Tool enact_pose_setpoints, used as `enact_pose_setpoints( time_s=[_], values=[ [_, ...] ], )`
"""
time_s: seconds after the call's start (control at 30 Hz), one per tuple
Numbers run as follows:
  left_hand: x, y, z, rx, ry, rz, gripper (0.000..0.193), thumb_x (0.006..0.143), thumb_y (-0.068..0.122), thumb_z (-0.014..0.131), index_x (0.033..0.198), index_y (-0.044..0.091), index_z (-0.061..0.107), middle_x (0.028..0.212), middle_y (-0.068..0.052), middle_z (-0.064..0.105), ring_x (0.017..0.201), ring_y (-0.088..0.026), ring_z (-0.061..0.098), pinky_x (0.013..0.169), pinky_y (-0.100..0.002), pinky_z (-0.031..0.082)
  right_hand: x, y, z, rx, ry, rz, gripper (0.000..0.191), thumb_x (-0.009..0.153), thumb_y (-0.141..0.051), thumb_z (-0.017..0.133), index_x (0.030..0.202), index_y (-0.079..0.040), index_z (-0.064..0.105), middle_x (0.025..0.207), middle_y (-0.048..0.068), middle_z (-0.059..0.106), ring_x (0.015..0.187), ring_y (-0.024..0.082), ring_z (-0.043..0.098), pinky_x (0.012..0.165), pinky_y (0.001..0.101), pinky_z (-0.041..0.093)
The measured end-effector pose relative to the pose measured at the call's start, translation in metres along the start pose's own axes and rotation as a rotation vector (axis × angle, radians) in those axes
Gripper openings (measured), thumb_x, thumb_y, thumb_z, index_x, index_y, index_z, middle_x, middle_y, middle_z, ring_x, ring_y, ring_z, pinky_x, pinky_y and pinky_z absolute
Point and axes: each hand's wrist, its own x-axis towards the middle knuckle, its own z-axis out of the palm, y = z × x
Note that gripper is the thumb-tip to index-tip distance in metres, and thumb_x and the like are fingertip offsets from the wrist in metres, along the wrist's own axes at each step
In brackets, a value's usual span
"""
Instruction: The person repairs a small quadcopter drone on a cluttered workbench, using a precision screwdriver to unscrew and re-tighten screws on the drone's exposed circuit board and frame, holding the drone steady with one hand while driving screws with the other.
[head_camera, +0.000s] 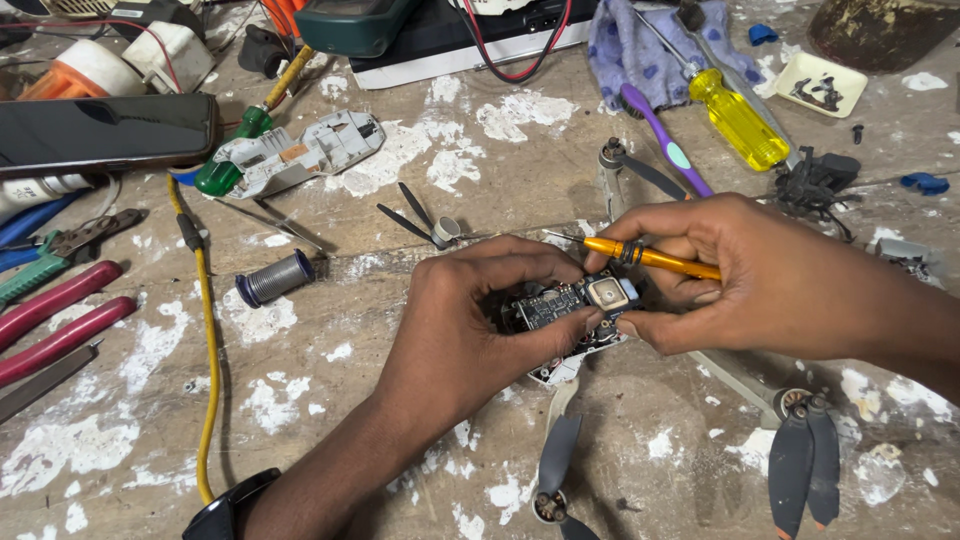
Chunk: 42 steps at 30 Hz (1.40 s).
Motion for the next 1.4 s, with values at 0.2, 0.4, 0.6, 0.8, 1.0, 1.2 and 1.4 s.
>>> enact_pose_setpoints(
  time_s=[0.2, 0.4, 0.6, 0.8, 1.0, 1.2, 1.4],
  values=[
    [-0.001, 0.000, 0.002, 0.007, 0.034, 0.015, 0.031, 0.078, 0.018, 0.087, 0.104, 0.004, 0.079, 0.107, -0.006, 0.079, 0.091, -0.011, 0.076, 0.081, -0.026, 0.060, 0.004, 0.006, 0.001, 0.072, -0.015, 0.033, 0.067, 0.069, -0.012, 0.088, 0.132, -0.024, 0.066, 0.053, -0.004, 0.037, 0.048, 0.012, 0.038, 0.053, 0.0315, 0.034],
    [-0.001, 0.001, 0.003, -0.017, 0.023, -0.083, 0.033, 0.077, 0.023, 0.088, 0.105, 0.007, 0.080, 0.107, -0.005, 0.080, 0.088, -0.010, 0.077, 0.075, -0.024, 0.062, 0.009, 0.023, -0.001, 0.125, -0.057, -0.041, 0.064, 0.075, -0.010, 0.087, 0.134, -0.022, 0.065, 0.057, -0.004, 0.039, 0.055, 0.010, 0.043, 0.056, 0.0298, 0.038],
    [-0.001, 0.003, 0.007, -0.012, 0.054, -0.074, 0.035, 0.075, 0.022, 0.090, 0.104, 0.005, 0.080, 0.103, -0.006, 0.079, 0.087, -0.010, 0.075, 0.076, -0.024, 0.061, 0.015, 0.040, 0.000, 0.275, -0.141, -0.177, 0.060, 0.080, 0.000, 0.081, 0.135, -0.013, 0.062, 0.067, -0.004, 0.046, 0.063, 0.008, 0.049, 0.057, 0.0275, 0.043],
    [-0.002, 0.004, 0.009, -0.077, 0.083, -0.066, 0.036, 0.075, 0.020, 0.089, 0.106, 0.005, 0.079, 0.109, -0.007, 0.078, 0.097, -0.011, 0.076, 0.084, -0.026, 0.062, 0.015, 0.040, 0.001, 0.287, -0.122, -0.171, 0.059, 0.078, -0.001, 0.082, 0.132, -0.013, 0.061, 0.067, -0.004, 0.045, 0.062, 0.008, 0.049, 0.056, 0.0273, 0.044],
    [-0.004, 0.003, 0.011, 0.022, 0.077, -0.055, 0.034, 0.075, 0.024, 0.090, 0.104, 0.009, 0.081, 0.109, -0.006, 0.079, 0.099, -0.014, 0.077, 0.086, -0.028, 0.062, 0.014, 0.039, 0.001, 0.204, -0.093, -0.120, 0.056, 0.077, -0.004, 0.084, 0.128, -0.014, 0.063, 0.063, -0.002, 0.050, 0.060, 0.009, 0.051, 0.056, 0.0279, 0.044],
    [-0.003, 0.000, 0.012, 0.029, 0.089, -0.096, 0.038, 0.074, 0.024, 0.089, 0.107, 0.009, 0.080, 0.114, -0.009, 0.077, 0.098, -0.015, 0.079, 0.087, -0.027, 0.066, 0.017, 0.045, 0.004, 0.176, -0.045, -0.081, 0.061, 0.075, -0.004, 0.089, 0.129, -0.015, 0.064, 0.068, -0.001, 0.048, 0.060, 0.010, 0.046, 0.055, 0.0296, 0.042],
    [-0.005, -0.001, 0.013, 0.022, 0.119, -0.114, 0.039, 0.072, 0.024, 0.089, 0.107, 0.008, 0.080, 0.111, -0.008, 0.079, 0.097, -0.016, 0.080, 0.087, -0.028, 0.065, 0.020, 0.052, 0.006, 0.395, -0.148, -0.391, 0.056, 0.082, -0.001, 0.082, 0.134, -0.008, 0.061, 0.106, 0.003, 0.078, 0.099, 0.008, 0.072, 0.085, 0.0248, 0.057]
  ],
)
